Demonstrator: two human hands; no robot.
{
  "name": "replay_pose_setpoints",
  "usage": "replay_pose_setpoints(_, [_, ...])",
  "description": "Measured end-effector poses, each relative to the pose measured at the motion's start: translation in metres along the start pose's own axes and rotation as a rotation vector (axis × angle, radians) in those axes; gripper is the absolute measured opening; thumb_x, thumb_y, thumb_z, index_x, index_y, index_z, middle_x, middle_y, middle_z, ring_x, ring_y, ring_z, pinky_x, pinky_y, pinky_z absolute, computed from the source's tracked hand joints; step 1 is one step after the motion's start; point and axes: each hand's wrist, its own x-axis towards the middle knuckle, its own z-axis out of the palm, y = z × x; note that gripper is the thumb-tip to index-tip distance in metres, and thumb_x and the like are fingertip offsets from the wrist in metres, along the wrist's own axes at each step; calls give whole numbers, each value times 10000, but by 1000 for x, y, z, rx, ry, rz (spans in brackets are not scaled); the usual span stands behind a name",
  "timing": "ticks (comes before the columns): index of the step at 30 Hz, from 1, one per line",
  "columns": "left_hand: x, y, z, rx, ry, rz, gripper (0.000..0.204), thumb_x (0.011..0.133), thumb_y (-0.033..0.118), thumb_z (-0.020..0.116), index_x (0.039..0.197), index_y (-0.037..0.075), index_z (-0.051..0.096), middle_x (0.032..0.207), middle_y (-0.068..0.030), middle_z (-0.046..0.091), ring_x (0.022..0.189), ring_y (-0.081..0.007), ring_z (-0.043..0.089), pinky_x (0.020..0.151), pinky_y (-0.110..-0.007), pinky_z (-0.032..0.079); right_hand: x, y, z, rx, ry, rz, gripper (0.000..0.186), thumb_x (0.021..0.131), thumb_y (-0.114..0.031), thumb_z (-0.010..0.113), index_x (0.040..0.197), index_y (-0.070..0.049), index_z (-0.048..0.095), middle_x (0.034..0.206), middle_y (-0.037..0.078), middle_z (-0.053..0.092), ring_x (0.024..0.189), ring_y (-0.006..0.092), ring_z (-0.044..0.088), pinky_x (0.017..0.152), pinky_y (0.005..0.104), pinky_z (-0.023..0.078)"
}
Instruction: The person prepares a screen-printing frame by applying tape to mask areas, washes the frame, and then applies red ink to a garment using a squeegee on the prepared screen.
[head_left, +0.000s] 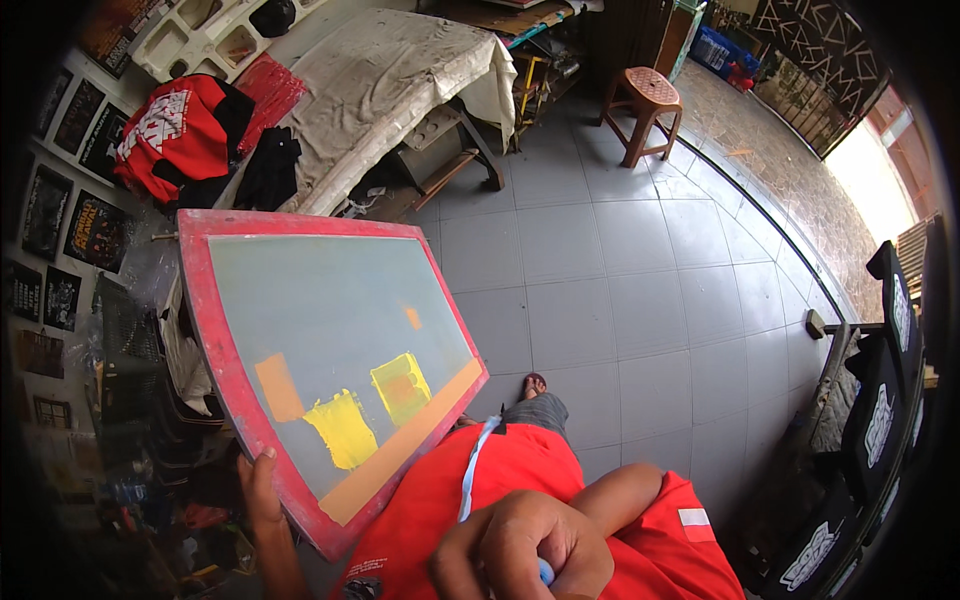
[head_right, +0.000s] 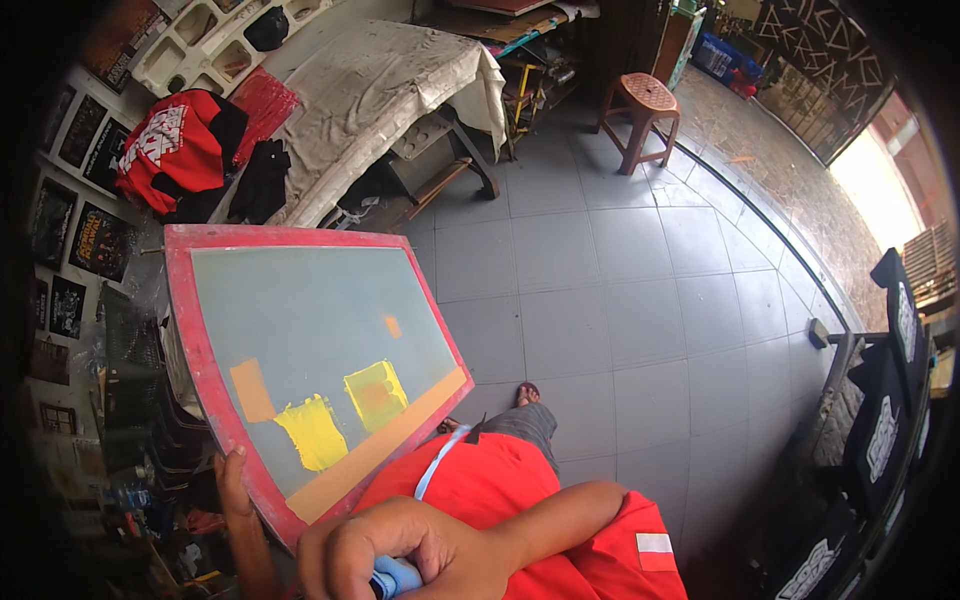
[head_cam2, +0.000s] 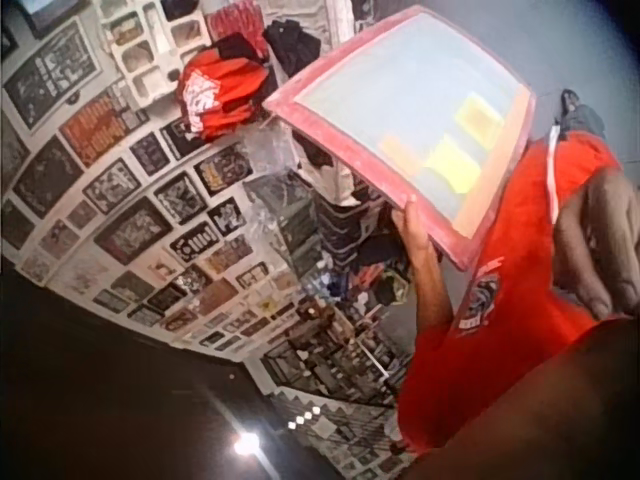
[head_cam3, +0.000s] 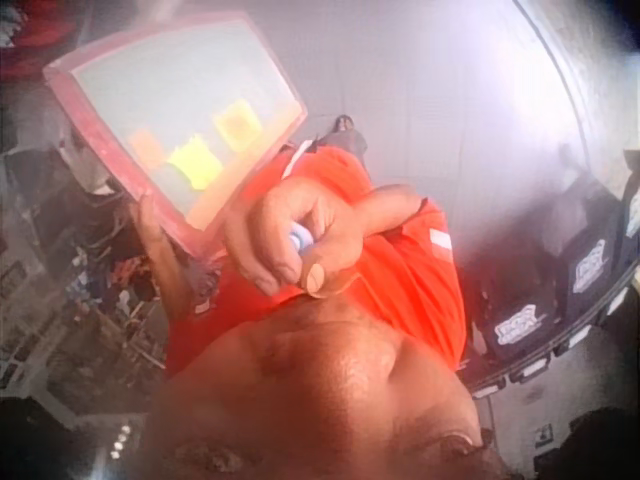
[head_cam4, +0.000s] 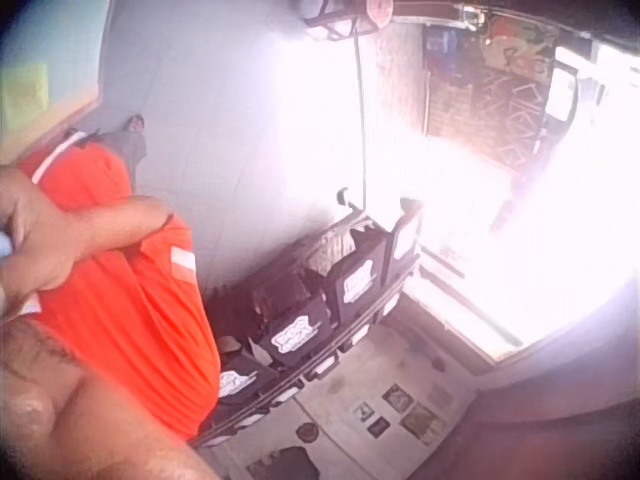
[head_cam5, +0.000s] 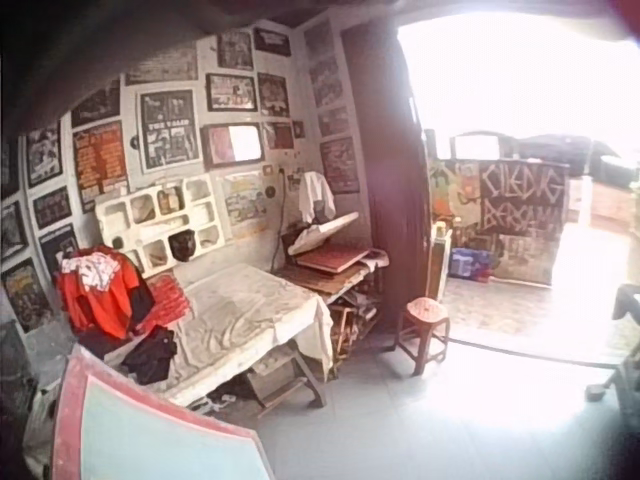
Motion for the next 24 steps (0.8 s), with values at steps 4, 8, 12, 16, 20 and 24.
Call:
replay_pose_setpoints(4, [2,3,3,-13,-25,-9,381,807,173,564,1122,-27,483,1047,-109,554,955,-186,522,864,-321,398,-10,11,7,-69,108,36,158,773,-20,676,852,6,541,739,94,567,599,161,556,493,259,428])
replay_pose_setpoints(8, [3,1,-4,-1,-28,8,367,803,171,563,1109,-24,504,1046,-105,562,939,-179,530,845,-315,407,-12,5,11,-135,81,13,163,758,12,675,844,23,536,702,91,569,601,165,562,490,264,428])
replay_pose_setpoints(12, [5,9,6,-26,-100,34,358,803,167,556,1098,-33,521,1036,-102,569,925,-176,537,840,-307,407,-13,2,13,-226,83,9,157,759,13,674,852,34,550,703,91,574,598,164,562,490,259,425])
replay_pose_setpoints(16, [6,6,5,-27,-84,58,366,806,167,549,1107,-37,514,1045,-101,566,937,-176,532,849,-306,402,-7,1,9,-192,-3,97,167,754,-2,693,859,44,572,714,88,579,603,157,564,497,247,421])
replay_pose_setpoints(20, [11,0,2,-18,-71,57,395,813,172,541,1143,-39,491,1074,-110,552,973,-189,522,872,-316,391,-10,2,1,40,-156,248,247,717,-42,756,862,48,578,740,80,584,613,121,563,503,222,417])
replay_pose_setpoints(24, [15,-7,-4,-45,-133,36,421,826,177,523,1184,-35,459,1109,-124,528,1008,-211,506,896,-331,375,-25,0,6,299,-118,479,357,687,-82,797,896,45,536,755,77,577,616,86,562,494,195,416])
